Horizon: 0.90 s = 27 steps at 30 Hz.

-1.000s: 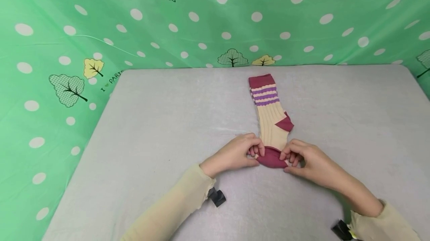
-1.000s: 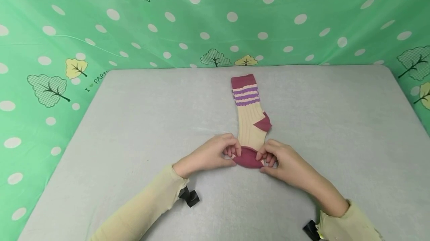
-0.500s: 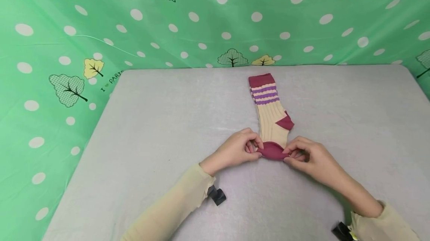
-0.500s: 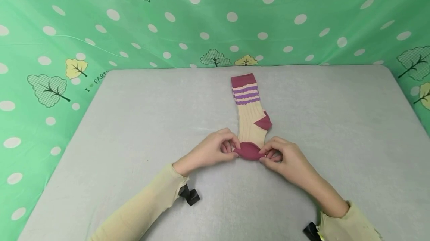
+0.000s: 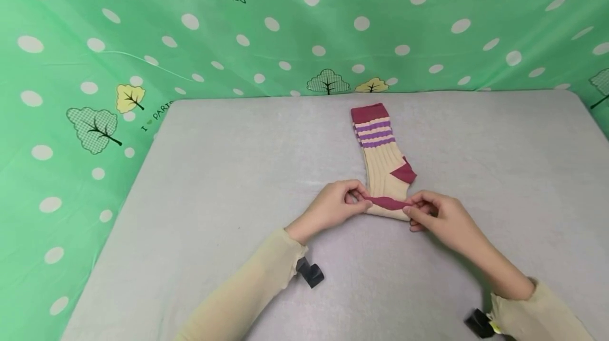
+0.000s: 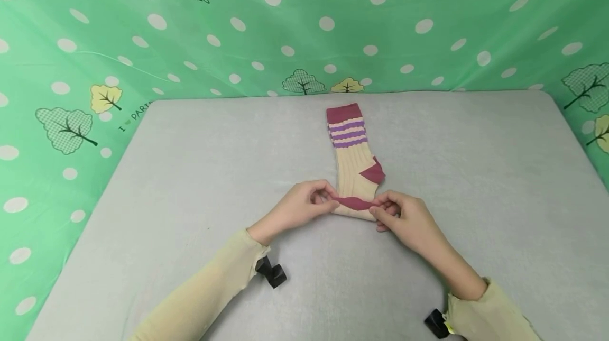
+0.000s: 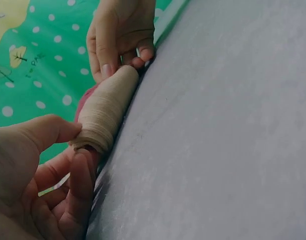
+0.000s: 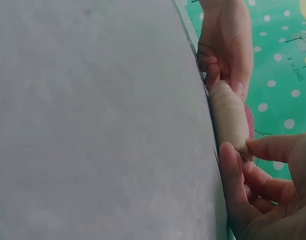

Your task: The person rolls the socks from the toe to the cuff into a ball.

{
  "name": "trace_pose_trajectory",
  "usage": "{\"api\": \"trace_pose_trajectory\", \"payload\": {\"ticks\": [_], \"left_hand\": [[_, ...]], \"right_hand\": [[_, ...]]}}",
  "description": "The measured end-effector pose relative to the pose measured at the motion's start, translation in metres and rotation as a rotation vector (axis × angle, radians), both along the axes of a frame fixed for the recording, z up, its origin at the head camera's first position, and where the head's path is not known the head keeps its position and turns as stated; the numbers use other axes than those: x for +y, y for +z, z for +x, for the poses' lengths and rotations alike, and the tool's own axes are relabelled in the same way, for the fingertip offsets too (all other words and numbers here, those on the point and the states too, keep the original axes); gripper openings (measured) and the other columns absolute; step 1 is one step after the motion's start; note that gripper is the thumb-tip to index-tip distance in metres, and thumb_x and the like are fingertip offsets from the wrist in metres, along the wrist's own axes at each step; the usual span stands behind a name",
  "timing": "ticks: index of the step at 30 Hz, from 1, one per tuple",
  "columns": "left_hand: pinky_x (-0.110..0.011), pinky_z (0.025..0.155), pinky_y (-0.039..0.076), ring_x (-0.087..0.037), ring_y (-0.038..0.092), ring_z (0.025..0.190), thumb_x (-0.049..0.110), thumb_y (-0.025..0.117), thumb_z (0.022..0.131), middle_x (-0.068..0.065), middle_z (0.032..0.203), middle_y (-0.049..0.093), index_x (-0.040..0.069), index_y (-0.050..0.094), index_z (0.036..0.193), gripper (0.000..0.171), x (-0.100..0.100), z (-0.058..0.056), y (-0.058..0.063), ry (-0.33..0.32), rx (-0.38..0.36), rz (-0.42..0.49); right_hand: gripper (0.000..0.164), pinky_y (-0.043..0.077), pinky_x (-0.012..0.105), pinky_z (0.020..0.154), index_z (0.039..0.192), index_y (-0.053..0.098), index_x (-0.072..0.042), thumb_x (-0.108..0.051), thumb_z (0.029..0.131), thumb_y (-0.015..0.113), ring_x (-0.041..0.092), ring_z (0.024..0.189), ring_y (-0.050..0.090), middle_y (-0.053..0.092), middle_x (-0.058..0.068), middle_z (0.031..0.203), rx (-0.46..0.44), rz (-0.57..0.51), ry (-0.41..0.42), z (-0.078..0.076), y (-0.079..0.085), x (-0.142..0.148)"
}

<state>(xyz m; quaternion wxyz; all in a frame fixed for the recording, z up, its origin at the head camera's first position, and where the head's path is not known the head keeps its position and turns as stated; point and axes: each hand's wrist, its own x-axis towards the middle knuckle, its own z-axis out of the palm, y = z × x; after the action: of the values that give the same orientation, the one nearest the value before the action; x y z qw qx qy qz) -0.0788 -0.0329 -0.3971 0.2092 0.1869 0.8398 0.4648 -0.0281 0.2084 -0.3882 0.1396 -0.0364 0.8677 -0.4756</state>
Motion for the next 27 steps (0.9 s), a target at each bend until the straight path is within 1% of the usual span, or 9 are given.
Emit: {"api": "trace_pose_trajectory", "payload": {"ticks": [7,10,14,16,18,20,23,25,27], "left_hand": [[-0.017,0.05,0.042,-0.003,0.052,0.052,0.02,0.071,0.093,0.0,0.081,0.065,0.009,0.068,0.097,0.012,0.0034,-0.001,0.001,0.044,-0.029,0.011],[-0.016,0.054,0.044,-0.002,0.052,0.058,0.019,0.071,0.093,-0.001,0.088,0.066,0.01,0.067,0.1,0.012,0.0034,-0.0017,-0.0001,0.04,0.019,0.023],[-0.015,0.065,0.044,-0.005,0.052,0.071,0.014,0.073,0.091,-0.004,0.097,0.064,0.011,0.067,0.102,0.012,0.0025,-0.0021,0.0,-0.043,0.137,0.026],[-0.015,0.068,0.045,-0.007,0.052,0.075,0.012,0.075,0.089,-0.005,0.097,0.062,0.01,0.067,0.101,0.014,0.0018,-0.002,0.0014,-0.095,0.17,0.022],[-0.015,0.07,0.046,-0.007,0.052,0.077,0.011,0.077,0.087,-0.005,0.097,0.06,0.01,0.068,0.101,0.016,0.0016,-0.0024,0.0021,-0.128,0.177,0.008],[-0.015,0.071,0.046,-0.007,0.052,0.077,0.012,0.078,0.086,-0.004,0.098,0.059,0.011,0.068,0.101,0.018,0.0015,-0.0032,0.0028,-0.141,0.166,-0.003],[-0.014,0.071,0.046,-0.005,0.052,0.075,0.014,0.078,0.086,-0.004,0.101,0.059,0.012,0.069,0.102,0.018,0.002,-0.0045,0.0024,-0.123,0.146,-0.008],[-0.014,0.07,0.046,-0.004,0.052,0.073,0.015,0.078,0.086,-0.004,0.101,0.06,0.012,0.071,0.102,0.018,0.0018,-0.0052,0.0024,-0.105,0.139,-0.008],[-0.014,0.067,0.045,-0.002,0.051,0.071,0.016,0.078,0.087,-0.004,0.101,0.062,0.012,0.072,0.103,0.018,0.0016,-0.0062,0.0023,-0.084,0.135,-0.006]], "right_hand": [[0.025,0.058,0.023,0.059,0.106,0.063,0.007,-0.017,0.098,0.064,0.007,0.061,0.065,0.069,0.01,0.079,0.01,0.003,-0.032,-0.0031,-0.0009,-0.0036],[0.026,0.058,0.023,0.058,0.106,0.062,0.006,-0.018,0.098,0.063,0.008,0.06,0.065,0.068,0.01,0.078,0.014,0.011,-0.037,-0.0036,-0.0015,-0.0041],[0.023,0.058,0.023,0.057,0.104,0.056,0.005,-0.016,0.097,0.065,0.008,0.058,0.064,0.067,0.01,0.076,0.024,0.014,-0.039,-0.0031,-0.0018,-0.0039],[0.021,0.057,0.023,0.056,0.102,0.054,0.003,-0.014,0.096,0.066,0.008,0.057,0.063,0.066,0.009,0.074,0.039,0.017,-0.038,-0.0021,-0.0022,-0.0042],[0.019,0.057,0.022,0.055,0.101,0.053,0.001,-0.012,0.096,0.066,0.006,0.058,0.061,0.063,0.008,0.078,0.072,0.031,-0.036,-0.0009,-0.0026,-0.0052],[0.015,0.054,0.02,0.055,0.1,0.057,-0.001,-0.01,0.095,0.067,0.005,0.06,0.057,0.058,0.008,0.082,0.129,0.061,-0.036,0.0002,-0.0033,-0.0065],[0.009,0.048,0.018,0.057,0.097,0.064,-0.004,-0.007,0.092,0.07,0.003,0.065,0.052,0.052,0.006,0.087,0.242,0.126,-0.036,0.002,-0.0044,-0.0073],[0.009,0.043,0.017,0.058,0.095,0.067,-0.006,-0.006,0.088,0.074,0.002,0.067,0.05,0.053,0.005,0.087,0.315,0.165,-0.036,0.0027,-0.0041,-0.0075],[0.014,0.042,0.016,0.057,0.094,0.07,-0.007,-0.006,0.083,0.079,0.002,0.069,0.049,0.056,0.004,0.087,0.387,0.197,-0.024,0.0035,-0.0031,-0.0078]]}}
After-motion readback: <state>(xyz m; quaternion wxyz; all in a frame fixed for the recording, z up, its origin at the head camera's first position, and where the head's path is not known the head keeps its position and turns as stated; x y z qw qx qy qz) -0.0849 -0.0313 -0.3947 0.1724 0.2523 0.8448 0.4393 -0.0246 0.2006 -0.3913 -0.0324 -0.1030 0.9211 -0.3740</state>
